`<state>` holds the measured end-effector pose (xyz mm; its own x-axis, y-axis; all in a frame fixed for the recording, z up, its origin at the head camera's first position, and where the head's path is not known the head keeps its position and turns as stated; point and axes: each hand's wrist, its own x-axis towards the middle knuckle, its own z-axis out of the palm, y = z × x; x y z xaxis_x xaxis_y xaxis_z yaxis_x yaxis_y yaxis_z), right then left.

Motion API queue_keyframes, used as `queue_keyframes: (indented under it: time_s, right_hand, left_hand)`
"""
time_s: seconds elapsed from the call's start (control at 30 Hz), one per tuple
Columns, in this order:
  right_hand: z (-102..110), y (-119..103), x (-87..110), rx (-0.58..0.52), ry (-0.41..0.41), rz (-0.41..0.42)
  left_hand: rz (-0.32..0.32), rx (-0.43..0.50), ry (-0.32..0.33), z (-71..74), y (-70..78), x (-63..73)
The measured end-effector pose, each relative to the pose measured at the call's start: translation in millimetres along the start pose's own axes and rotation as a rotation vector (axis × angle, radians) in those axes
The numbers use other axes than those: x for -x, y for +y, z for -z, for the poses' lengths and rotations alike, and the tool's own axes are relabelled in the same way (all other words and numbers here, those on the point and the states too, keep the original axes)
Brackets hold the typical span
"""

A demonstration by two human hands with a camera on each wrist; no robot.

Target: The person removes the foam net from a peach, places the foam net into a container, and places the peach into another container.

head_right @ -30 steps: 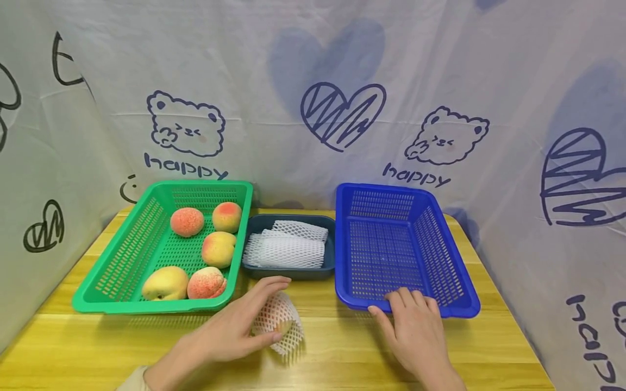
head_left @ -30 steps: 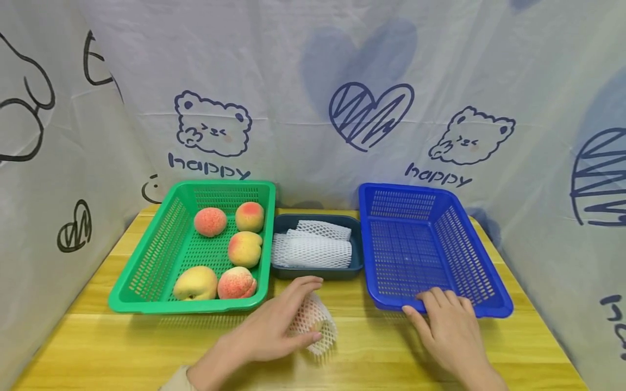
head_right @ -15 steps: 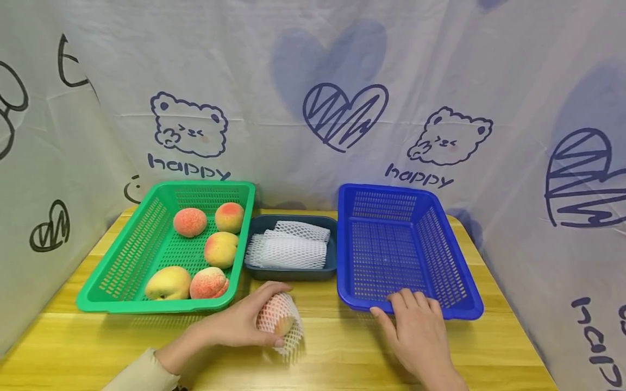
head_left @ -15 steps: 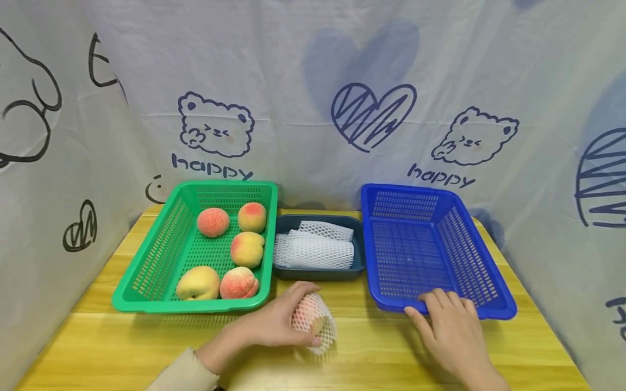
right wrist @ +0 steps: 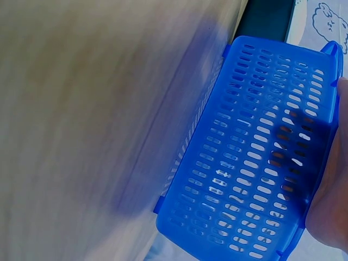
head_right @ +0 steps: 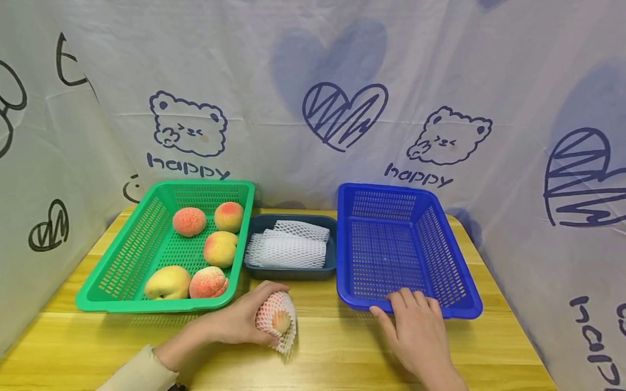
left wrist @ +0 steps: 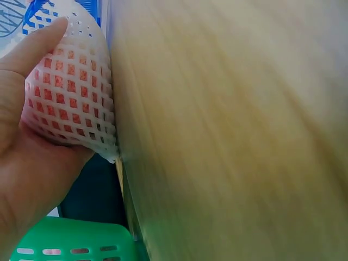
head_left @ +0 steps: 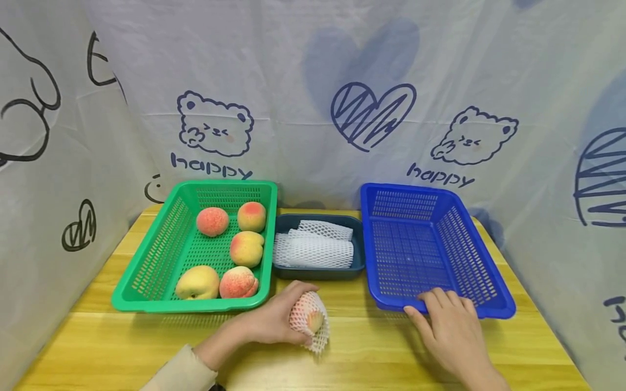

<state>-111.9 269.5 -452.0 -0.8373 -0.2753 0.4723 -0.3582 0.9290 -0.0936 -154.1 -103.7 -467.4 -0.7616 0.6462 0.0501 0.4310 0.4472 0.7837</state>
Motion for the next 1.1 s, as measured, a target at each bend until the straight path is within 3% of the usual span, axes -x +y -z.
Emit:
queue_keyframes:
  time_s: [0.33,0.63,0.8,1.1]
  right_hand:
    - [0.8,-0.5,-0.4,-0.006,-0.007,-0.008]
    - [3.4,-0.6,-0.9,-0.029,-0.012,-0.023]
    - [7.0,-2.0,-1.7,-0.062,-0.033,-0.046]
    - [12.8,-5.6,-4.8,-0.133,-0.024,-0.063]
  left_hand:
    - [-0.011,0.01,0.005,1.4,0.0,-0.5]
    - [-0.052,0.072,0.049,-2.2,19.8,0.1]
    - [-0.073,0.104,0.097,2.2,35.8,0.0]
    - [-0.171,0.106,0.253,17.7,58.6,-1.5]
